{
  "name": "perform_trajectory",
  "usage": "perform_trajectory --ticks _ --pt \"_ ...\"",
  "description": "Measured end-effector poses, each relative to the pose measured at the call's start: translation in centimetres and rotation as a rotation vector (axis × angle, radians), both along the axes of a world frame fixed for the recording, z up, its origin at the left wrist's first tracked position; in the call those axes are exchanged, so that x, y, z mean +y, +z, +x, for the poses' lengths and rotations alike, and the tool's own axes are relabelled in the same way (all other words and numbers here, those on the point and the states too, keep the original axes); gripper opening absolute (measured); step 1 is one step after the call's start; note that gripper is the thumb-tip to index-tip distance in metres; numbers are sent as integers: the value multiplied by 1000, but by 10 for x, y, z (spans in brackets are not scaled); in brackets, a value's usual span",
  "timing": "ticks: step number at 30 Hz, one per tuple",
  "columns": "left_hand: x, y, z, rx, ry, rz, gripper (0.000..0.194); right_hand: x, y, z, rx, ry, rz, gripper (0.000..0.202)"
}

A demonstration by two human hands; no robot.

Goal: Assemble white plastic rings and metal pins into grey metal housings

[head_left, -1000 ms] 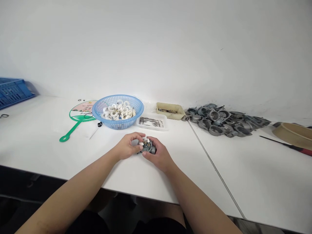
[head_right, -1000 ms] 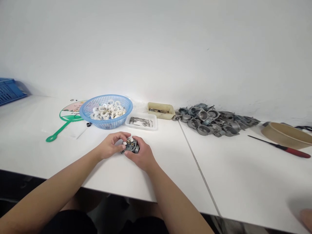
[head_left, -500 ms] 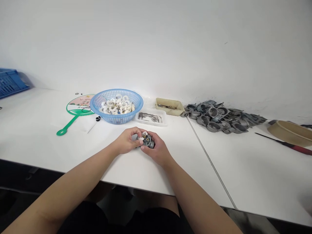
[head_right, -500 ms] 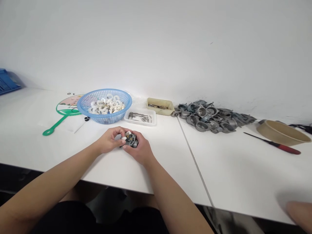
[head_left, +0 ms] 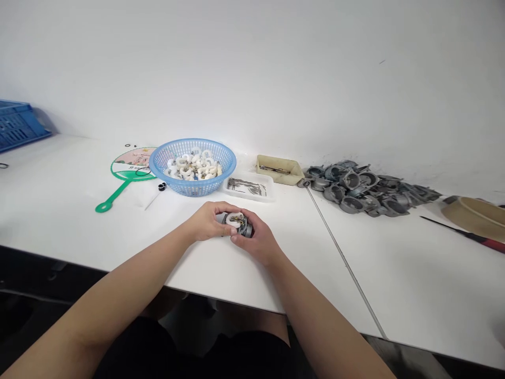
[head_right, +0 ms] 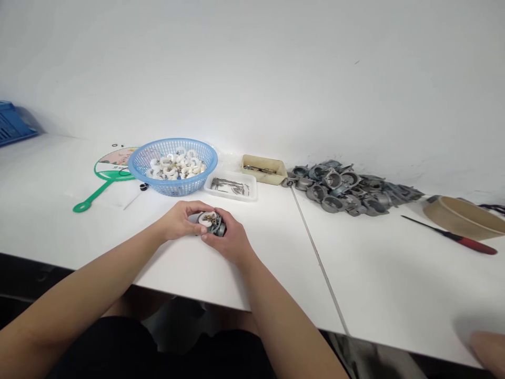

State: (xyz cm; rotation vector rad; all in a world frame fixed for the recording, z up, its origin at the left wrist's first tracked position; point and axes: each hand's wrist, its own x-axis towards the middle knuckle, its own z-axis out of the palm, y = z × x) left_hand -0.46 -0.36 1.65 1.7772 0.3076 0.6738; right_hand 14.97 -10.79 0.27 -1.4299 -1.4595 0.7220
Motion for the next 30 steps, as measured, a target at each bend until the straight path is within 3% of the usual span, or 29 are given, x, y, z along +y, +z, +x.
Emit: perform_trajectory --ticks 10,17,23,30 --pt "3 -2 2 24 1 50 46 -1 6 -3 16 32 27 55" --pt "-5 8 -2 43 76 318 47 -2 1 1 -4 19 43 58" --pt "-15 4 2 -2 198 567 47 -2 -1 4 59 85 54 51" --pt "-19 -1 6 -4 292 619 49 1 -16 6 154 -116 145 48"
